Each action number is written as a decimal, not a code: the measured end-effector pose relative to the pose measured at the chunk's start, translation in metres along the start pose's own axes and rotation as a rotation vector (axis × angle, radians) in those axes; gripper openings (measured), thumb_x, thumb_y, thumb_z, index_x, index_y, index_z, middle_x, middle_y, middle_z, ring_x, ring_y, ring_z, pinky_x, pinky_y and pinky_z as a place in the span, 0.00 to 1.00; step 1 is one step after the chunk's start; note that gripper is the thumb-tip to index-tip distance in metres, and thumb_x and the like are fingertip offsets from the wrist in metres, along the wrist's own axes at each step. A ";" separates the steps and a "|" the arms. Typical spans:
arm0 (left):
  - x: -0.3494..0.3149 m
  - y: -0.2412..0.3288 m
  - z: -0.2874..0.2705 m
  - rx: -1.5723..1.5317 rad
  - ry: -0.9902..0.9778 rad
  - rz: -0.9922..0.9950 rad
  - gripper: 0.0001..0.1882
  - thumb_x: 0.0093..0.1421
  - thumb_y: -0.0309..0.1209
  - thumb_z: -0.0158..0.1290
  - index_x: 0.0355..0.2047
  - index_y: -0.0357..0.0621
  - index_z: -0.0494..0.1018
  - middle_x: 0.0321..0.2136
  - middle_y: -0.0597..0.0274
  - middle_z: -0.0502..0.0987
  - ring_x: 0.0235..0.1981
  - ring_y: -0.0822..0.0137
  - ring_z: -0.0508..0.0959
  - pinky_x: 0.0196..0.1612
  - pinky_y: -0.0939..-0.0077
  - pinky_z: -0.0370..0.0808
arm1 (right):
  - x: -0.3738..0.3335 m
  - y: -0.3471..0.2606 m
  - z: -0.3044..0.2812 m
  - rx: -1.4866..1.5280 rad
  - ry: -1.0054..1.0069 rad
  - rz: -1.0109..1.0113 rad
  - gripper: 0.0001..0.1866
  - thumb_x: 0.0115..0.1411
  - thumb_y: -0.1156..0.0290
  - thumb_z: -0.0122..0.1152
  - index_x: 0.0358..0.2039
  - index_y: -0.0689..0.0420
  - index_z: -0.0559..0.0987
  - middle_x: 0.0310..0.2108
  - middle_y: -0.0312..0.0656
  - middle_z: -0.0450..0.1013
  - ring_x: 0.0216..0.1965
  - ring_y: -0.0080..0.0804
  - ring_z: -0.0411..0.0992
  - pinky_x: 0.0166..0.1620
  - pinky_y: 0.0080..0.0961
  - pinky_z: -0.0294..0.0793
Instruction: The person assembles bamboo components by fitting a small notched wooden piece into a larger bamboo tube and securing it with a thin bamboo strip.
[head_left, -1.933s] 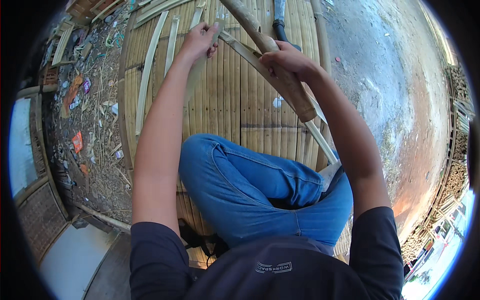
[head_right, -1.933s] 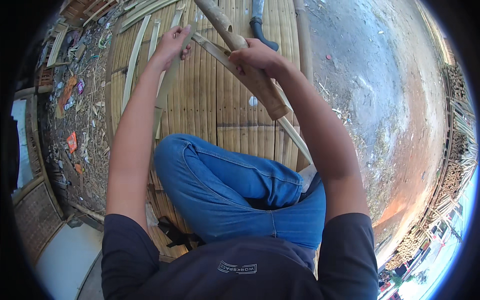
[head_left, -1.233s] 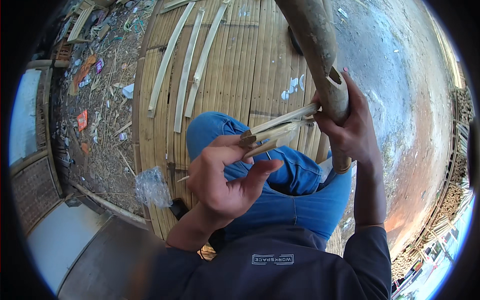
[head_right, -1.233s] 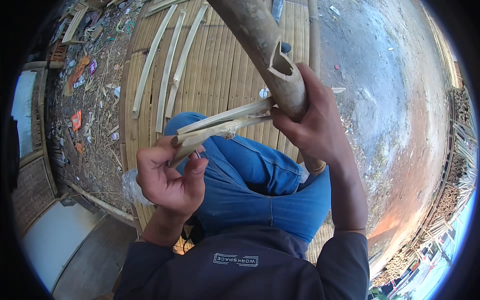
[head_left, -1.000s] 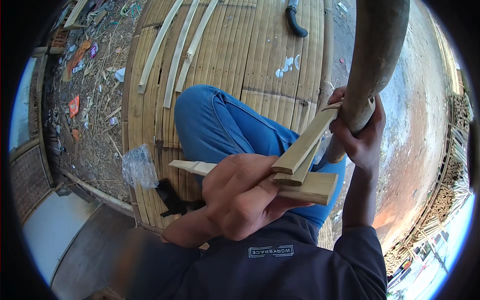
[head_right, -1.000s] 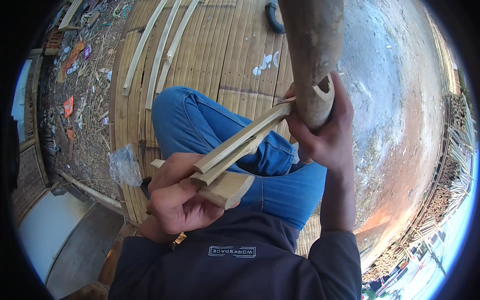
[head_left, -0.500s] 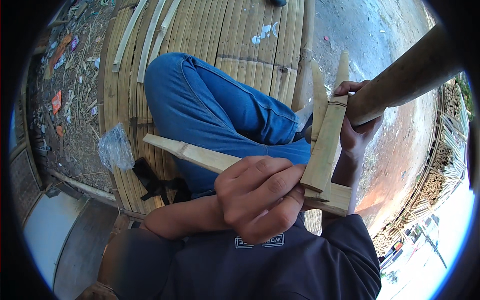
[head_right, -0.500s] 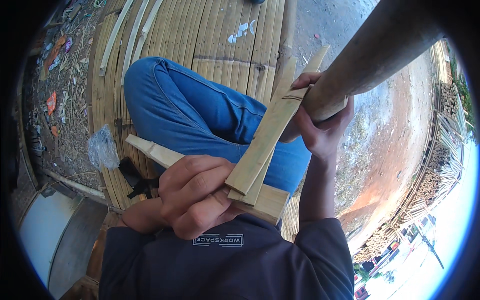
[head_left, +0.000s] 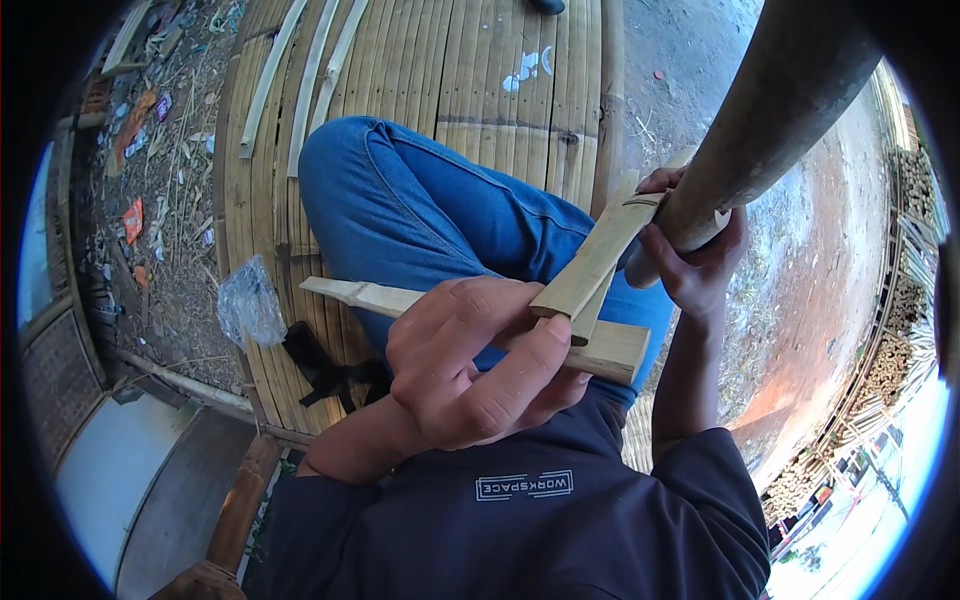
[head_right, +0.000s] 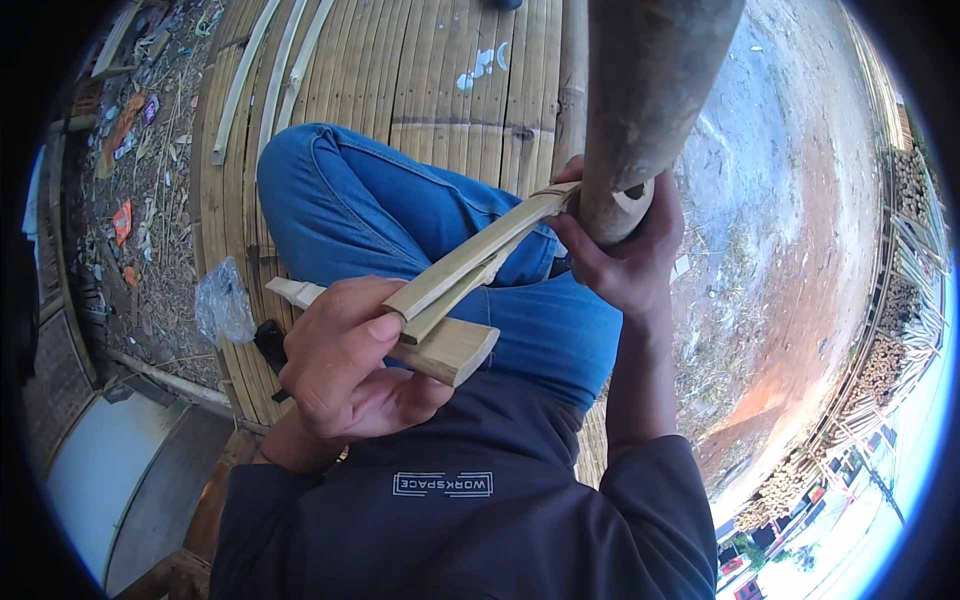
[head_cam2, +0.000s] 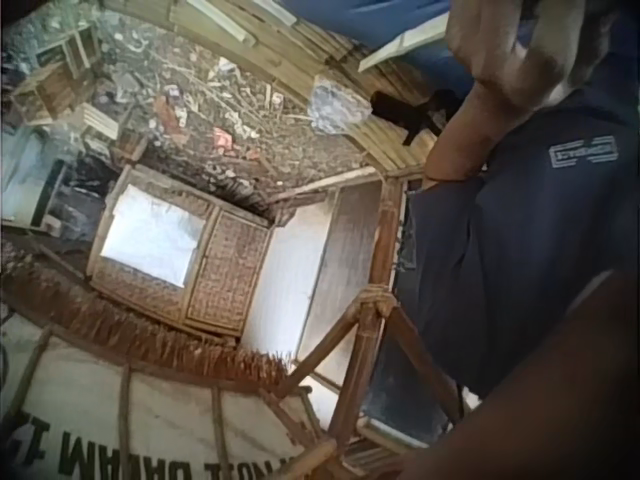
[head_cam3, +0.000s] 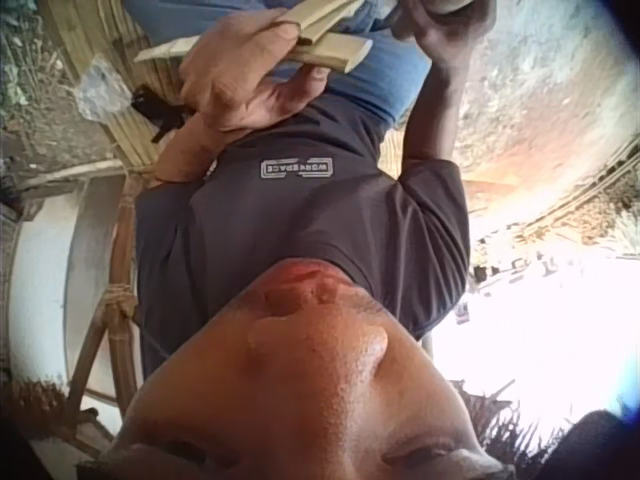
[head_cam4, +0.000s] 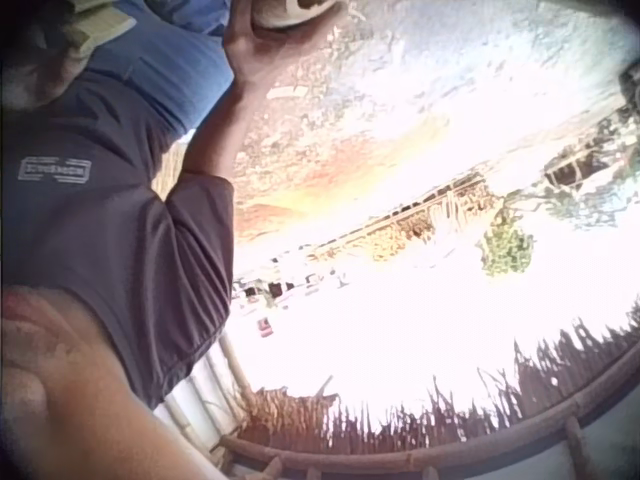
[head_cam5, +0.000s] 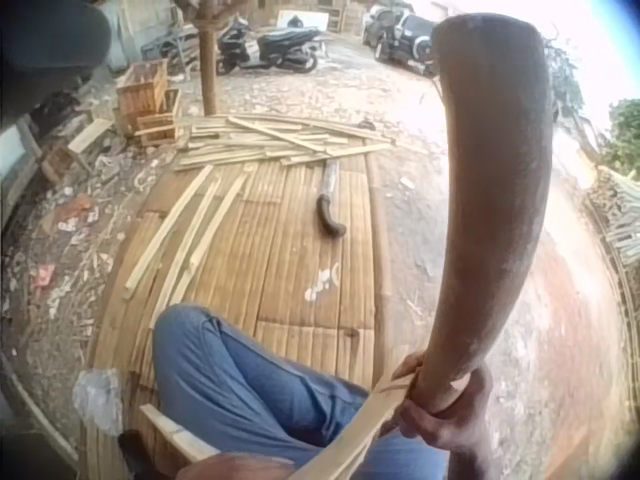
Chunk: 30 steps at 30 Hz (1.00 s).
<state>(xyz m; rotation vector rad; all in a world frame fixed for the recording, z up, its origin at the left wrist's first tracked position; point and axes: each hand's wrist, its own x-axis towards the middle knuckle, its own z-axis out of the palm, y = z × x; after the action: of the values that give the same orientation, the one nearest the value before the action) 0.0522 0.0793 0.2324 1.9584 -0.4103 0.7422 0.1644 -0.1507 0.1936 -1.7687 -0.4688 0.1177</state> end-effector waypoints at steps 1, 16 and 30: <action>0.000 -0.001 -0.002 0.030 -0.074 0.028 0.29 0.62 0.38 0.64 0.53 0.35 0.62 0.35 0.39 0.78 0.30 0.53 0.83 0.27 0.66 0.82 | -0.001 0.001 0.000 -0.007 -0.003 0.002 0.29 0.49 0.81 0.70 0.52 0.66 0.69 0.42 0.52 0.76 0.46 0.38 0.76 0.52 0.36 0.75; -0.016 -0.022 0.018 -0.021 0.133 -0.054 0.23 0.56 0.35 0.67 0.44 0.38 0.69 0.26 0.48 0.80 0.22 0.57 0.82 0.22 0.69 0.79 | -0.007 0.012 0.009 -0.082 0.157 0.007 0.34 0.47 0.71 0.82 0.49 0.63 0.70 0.38 0.43 0.80 0.41 0.30 0.80 0.47 0.29 0.78; -0.022 -0.028 0.008 -0.009 -0.023 -0.122 0.26 0.57 0.32 0.66 0.47 0.34 0.64 0.35 0.43 0.78 0.32 0.55 0.83 0.34 0.66 0.82 | -0.002 0.014 0.017 -0.267 0.181 0.011 0.33 0.48 0.67 0.81 0.48 0.60 0.70 0.38 0.42 0.82 0.41 0.33 0.81 0.46 0.31 0.78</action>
<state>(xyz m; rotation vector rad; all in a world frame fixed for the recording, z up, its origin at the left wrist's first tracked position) 0.0540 0.0855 0.1965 1.9659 -0.3044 0.6393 0.1606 -0.1387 0.1756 -2.0220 -0.3553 -0.1011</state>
